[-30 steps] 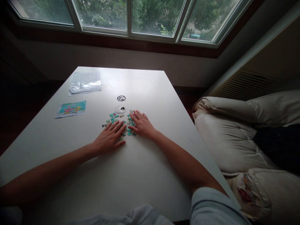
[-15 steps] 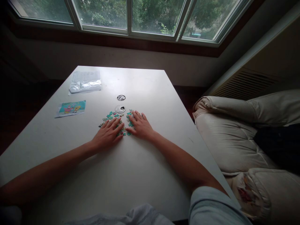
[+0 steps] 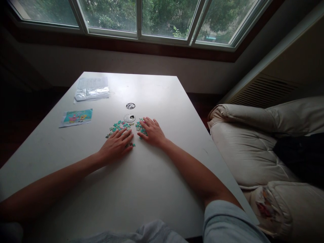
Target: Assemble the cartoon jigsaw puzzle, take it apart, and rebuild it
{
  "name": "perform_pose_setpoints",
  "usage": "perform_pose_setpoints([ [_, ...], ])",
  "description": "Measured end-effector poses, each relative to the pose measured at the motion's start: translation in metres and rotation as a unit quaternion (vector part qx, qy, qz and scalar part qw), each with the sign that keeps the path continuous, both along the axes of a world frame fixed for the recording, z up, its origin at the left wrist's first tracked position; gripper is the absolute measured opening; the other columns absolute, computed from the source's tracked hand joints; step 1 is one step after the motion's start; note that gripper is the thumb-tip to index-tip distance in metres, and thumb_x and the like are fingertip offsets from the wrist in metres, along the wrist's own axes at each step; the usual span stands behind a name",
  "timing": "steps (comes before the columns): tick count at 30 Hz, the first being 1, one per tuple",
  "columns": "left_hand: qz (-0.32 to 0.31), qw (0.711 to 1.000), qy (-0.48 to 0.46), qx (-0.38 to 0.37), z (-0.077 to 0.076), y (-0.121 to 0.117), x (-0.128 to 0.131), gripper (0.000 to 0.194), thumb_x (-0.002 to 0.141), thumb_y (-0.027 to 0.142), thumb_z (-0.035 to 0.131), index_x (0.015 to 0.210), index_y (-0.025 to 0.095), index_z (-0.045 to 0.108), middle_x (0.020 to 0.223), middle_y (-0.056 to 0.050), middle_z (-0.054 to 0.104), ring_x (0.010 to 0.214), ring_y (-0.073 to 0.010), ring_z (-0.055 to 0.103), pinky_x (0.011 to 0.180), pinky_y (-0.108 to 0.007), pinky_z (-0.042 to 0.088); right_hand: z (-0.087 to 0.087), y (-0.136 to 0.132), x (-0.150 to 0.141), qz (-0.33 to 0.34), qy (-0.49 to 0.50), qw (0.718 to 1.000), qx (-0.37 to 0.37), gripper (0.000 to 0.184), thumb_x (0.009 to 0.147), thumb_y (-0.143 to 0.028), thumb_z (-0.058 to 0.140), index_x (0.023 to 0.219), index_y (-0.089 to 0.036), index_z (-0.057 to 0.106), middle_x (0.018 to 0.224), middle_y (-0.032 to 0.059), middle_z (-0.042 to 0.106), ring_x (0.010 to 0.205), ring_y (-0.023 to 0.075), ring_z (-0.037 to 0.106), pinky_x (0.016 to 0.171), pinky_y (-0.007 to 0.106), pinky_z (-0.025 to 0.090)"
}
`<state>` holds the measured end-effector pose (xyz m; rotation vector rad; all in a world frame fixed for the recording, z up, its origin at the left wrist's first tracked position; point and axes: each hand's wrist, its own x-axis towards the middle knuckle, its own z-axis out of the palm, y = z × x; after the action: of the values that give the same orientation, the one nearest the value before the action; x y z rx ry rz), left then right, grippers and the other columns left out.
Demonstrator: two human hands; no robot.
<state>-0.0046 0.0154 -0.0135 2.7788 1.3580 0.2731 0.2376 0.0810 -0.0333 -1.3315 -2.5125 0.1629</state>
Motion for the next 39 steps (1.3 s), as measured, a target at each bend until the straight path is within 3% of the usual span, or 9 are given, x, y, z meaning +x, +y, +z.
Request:
perform_pose_setpoints([
  [4, 0.030, 0.999, -0.015, 0.019, -0.003, 0.005, -0.001, 0.050, 0.101, 0.044, 0.045, 0.144, 0.021, 0.053, 0.157, -0.012, 0.046, 0.148, -0.0317, 0.038, 0.123, -0.052, 0.028, 0.001, -0.001, -0.002, 0.038, -0.017, 0.999, 0.001, 0.071, 0.096, -0.061, 0.053, 0.156, -0.024, 0.042, 0.167, 0.0105, 0.029, 0.156, 0.0303, 0.023, 0.128, 0.053, 0.015],
  [10, 0.112, 0.993, -0.039, 0.026, -0.014, 0.018, 0.005, 0.079, 0.094, 0.061, 0.051, 0.156, 0.014, 0.037, 0.164, -0.019, 0.033, 0.152, -0.0390, 0.026, 0.123, -0.060, 0.020, 0.000, 0.002, -0.005, 0.015, -0.028, 0.999, -0.010, 0.068, 0.100, -0.056, 0.047, 0.158, -0.022, 0.038, 0.167, 0.0124, 0.027, 0.156, 0.0318, 0.023, 0.126, 0.055, 0.018],
  [16, 0.147, 0.989, -0.029, 0.004, -0.022, 0.032, -0.006, 0.065, 0.098, 0.048, 0.044, 0.158, 0.022, 0.036, 0.165, -0.015, 0.032, 0.153, -0.0357, 0.027, 0.122, -0.062, 0.020, -0.003, 0.009, -0.005, 0.010, -0.022, 0.999, -0.020, 0.061, 0.102, -0.051, 0.044, 0.158, -0.025, 0.039, 0.167, 0.0103, 0.029, 0.155, 0.0292, 0.025, 0.126, 0.053, 0.021],
  [21, 0.157, 0.987, -0.035, 0.000, -0.025, 0.039, -0.014, 0.066, 0.099, 0.053, 0.042, 0.159, 0.026, 0.034, 0.166, -0.013, 0.031, 0.153, -0.0348, 0.025, 0.121, -0.064, 0.019, -0.006, 0.013, -0.008, 0.006, 0.000, 1.000, -0.029, 0.071, 0.096, -0.062, 0.051, 0.157, -0.027, 0.040, 0.166, 0.0105, 0.031, 0.155, 0.0303, 0.025, 0.126, 0.054, 0.022],
  [25, 0.154, 0.988, -0.017, -0.016, -0.025, 0.039, -0.010, 0.086, 0.093, 0.073, 0.040, 0.161, 0.021, 0.029, 0.168, -0.018, 0.022, 0.155, -0.0372, 0.019, 0.121, -0.067, 0.013, -0.008, 0.016, -0.016, -0.022, -0.011, 0.999, -0.029, 0.079, 0.094, -0.069, 0.051, 0.157, -0.024, 0.040, 0.167, 0.0136, 0.029, 0.155, 0.0330, 0.024, 0.126, 0.056, 0.020],
  [29, 0.147, 0.989, -0.002, -0.022, -0.026, 0.040, -0.010, 0.084, 0.096, 0.071, 0.036, 0.160, 0.017, 0.030, 0.169, -0.019, 0.019, 0.157, -0.0362, 0.016, 0.123, -0.063, 0.011, -0.008, 0.019, -0.023, -0.055, -0.016, 0.998, -0.029, 0.069, 0.099, -0.062, 0.046, 0.157, -0.024, 0.041, 0.167, 0.0132, 0.029, 0.155, 0.0317, 0.025, 0.125, 0.056, 0.020],
  [34, 0.137, 0.990, -0.001, -0.024, -0.026, 0.053, -0.019, 0.078, 0.098, 0.065, 0.037, 0.160, 0.018, 0.032, 0.168, -0.016, 0.023, 0.157, -0.0332, 0.018, 0.125, -0.056, 0.013, -0.003, 0.020, -0.027, -0.077, 0.011, 0.997, -0.016, 0.059, 0.099, -0.050, 0.051, 0.150, -0.021, 0.049, 0.161, 0.0148, 0.039, 0.151, 0.0308, 0.034, 0.124, 0.054, 0.026],
  [39, 0.118, 0.993, 0.008, -0.029, -0.027, 0.067, -0.030, 0.076, 0.100, 0.063, 0.033, 0.161, 0.017, 0.030, 0.169, -0.015, 0.023, 0.157, -0.0321, 0.017, 0.125, -0.055, 0.015, 0.004, 0.012, -0.027, -0.025, 0.030, 0.999, 0.021, 0.048, 0.101, -0.042, 0.051, 0.144, -0.023, 0.057, 0.159, 0.0116, 0.043, 0.148, 0.0282, 0.038, 0.124, 0.050, 0.028],
])
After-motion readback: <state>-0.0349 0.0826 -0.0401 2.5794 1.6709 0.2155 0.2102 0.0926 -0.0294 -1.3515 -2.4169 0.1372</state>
